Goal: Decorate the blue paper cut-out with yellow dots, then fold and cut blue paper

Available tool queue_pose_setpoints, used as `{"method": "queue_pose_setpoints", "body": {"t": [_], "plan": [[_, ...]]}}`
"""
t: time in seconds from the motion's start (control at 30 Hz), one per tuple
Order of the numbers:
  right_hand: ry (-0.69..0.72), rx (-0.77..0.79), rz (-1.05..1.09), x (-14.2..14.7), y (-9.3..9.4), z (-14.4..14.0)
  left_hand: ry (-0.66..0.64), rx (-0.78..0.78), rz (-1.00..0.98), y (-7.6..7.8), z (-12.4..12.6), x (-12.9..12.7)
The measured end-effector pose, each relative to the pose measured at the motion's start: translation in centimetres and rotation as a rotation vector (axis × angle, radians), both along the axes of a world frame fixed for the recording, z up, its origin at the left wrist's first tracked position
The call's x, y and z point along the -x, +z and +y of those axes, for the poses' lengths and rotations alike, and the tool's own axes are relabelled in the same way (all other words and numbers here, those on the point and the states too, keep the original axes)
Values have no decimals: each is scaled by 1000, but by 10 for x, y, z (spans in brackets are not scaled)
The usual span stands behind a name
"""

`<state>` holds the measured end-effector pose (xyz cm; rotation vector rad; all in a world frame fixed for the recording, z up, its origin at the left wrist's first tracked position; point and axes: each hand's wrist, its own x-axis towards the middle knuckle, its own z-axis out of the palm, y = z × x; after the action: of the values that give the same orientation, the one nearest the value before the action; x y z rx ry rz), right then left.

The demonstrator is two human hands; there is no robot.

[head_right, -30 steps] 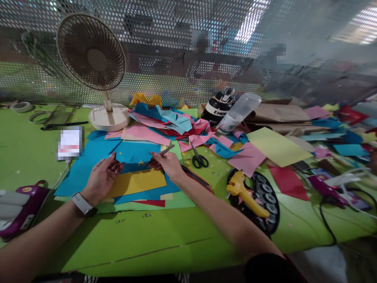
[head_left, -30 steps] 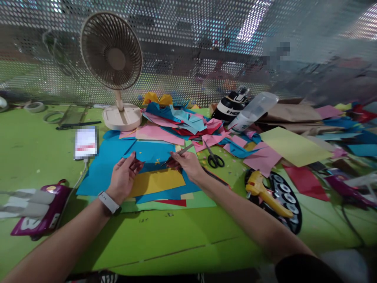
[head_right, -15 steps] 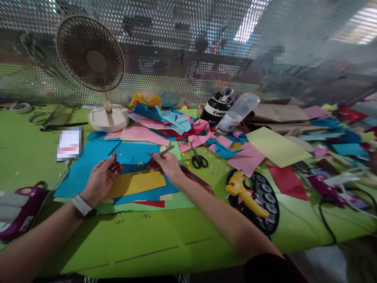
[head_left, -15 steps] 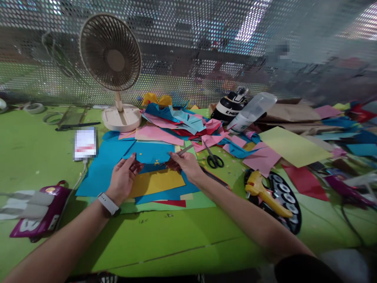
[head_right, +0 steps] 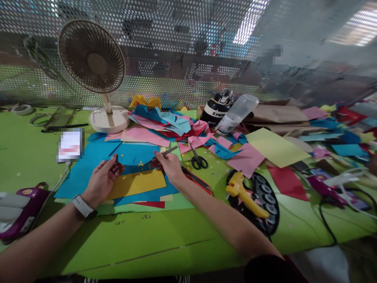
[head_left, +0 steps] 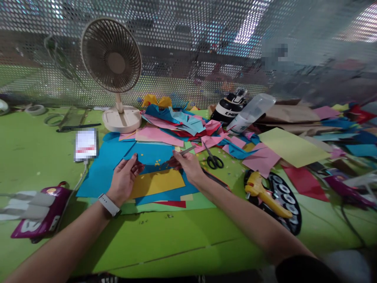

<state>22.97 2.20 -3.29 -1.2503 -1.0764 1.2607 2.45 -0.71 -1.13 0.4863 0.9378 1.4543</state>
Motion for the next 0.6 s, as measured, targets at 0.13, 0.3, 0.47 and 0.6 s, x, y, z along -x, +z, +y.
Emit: {"method": "queue_pose_setpoints", "body": {"t": [0.13, 0.3, 0.47, 0.6], "plan": [[-85, -99, -55, -12, 10, 5, -32, -29, 67, -2, -4, -2], [-264, -253, -74, -36, 42, 8, -81, -65, 201, -2, -10, -5], [-218, -224, 75, -25, 62, -13, -106, -67, 255, 3, -19, -10], [-47, -115, 169, 0, 56, -31, -140, -32, 252, 4, -27, -16]]}}
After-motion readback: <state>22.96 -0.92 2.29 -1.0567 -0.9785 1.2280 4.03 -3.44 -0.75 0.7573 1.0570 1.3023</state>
